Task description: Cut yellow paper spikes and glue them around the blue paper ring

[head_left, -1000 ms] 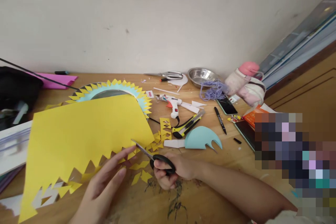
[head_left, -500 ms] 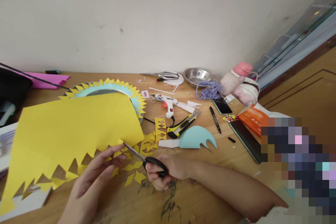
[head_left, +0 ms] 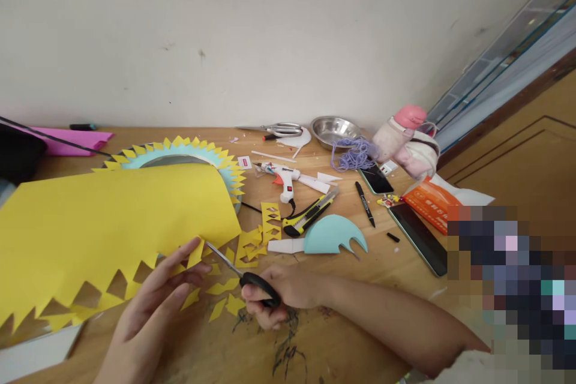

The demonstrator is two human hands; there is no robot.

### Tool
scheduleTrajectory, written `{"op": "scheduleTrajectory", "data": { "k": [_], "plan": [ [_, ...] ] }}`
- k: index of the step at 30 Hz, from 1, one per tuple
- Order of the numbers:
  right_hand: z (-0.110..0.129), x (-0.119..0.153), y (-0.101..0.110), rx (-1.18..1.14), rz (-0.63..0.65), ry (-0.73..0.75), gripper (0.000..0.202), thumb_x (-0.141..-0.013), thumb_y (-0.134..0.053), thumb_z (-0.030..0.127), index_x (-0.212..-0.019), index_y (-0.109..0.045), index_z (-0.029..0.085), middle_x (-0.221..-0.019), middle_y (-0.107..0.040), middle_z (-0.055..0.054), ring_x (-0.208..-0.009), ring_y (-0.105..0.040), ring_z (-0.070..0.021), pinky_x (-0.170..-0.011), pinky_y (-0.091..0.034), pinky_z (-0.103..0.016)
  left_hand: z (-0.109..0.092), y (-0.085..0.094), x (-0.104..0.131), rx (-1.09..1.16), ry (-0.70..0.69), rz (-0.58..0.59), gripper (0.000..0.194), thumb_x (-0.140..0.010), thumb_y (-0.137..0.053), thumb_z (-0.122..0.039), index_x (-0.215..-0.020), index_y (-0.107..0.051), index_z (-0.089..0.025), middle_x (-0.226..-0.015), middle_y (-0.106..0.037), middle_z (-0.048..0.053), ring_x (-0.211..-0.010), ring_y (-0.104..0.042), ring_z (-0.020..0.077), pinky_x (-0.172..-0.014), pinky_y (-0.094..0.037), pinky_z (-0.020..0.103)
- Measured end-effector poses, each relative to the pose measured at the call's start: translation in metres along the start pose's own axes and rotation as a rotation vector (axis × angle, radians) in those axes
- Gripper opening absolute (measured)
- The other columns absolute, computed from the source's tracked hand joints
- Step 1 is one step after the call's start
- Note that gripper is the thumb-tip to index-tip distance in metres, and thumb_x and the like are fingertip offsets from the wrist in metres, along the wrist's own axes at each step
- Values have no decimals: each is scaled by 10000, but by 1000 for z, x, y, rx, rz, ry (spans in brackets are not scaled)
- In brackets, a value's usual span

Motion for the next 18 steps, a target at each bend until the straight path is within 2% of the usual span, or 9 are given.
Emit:
{"op": "scheduleTrajectory", "data": {
  "k": [5,10,12,15,18],
  "plan": [
    [3,0,-3,-23,-5,-21,428,-997,-503,443,-652,-426,203,-398,-413,110,-379,-324,-54,-519,-340,-246,5,1,-3,-11,1,-8,818,-478,-807,-744,-1222,-701,-420,-994,-800,-11,-1131,-658,285,-1112,-396,333],
    [2,-1,-4,-28,-2,-56,500,-979,-519,505,-597,-417,198,-392,-404,100,-384,-330,-56,-507,-339,-242,9,0,-6,33,4,-23,742,-471,-832,-702,-1161,-727,-451,-1138,-780,-51,-1110,-678,259,-988,-493,236],
    [1,-1,-3,-38,-15,-83,501,-978,-531,487,-589,-415,193,-403,-405,103,-384,-332,-50,-512,-340,-236,7,0,-5,29,-16,-21,715,-489,-827,-693,-1155,-731,-450,-1136,-781,-56,-1106,-684,244,-943,-509,198],
    [1,-2,-4,-59,-19,-117,486,-1004,-509,412,-584,-402,192,-403,-391,111,-369,-325,-47,-519,-341,-236,3,0,-4,-3,-64,-14,666,-525,-800,-692,-1142,-740,-449,-1003,-808,-44,-1033,-720,227,-866,-537,172],
    [5,-2,-5,-48,-29,-129,477,-1028,-471,334,-579,-389,198,-395,-379,112,-361,-324,-53,-528,-338,-247,-6,-1,-4,-130,-182,-50,598,-597,-721,-707,-1131,-750,-440,-972,-814,-33,-933,-755,236,-799,-583,212]
  ]
}}
Point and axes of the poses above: each hand's wrist, its own x-axis away from the middle knuckle, its own y-axis out of the back of the hand, z = x × y, the point moved 5 cm from there along -x, towards the middle knuckle
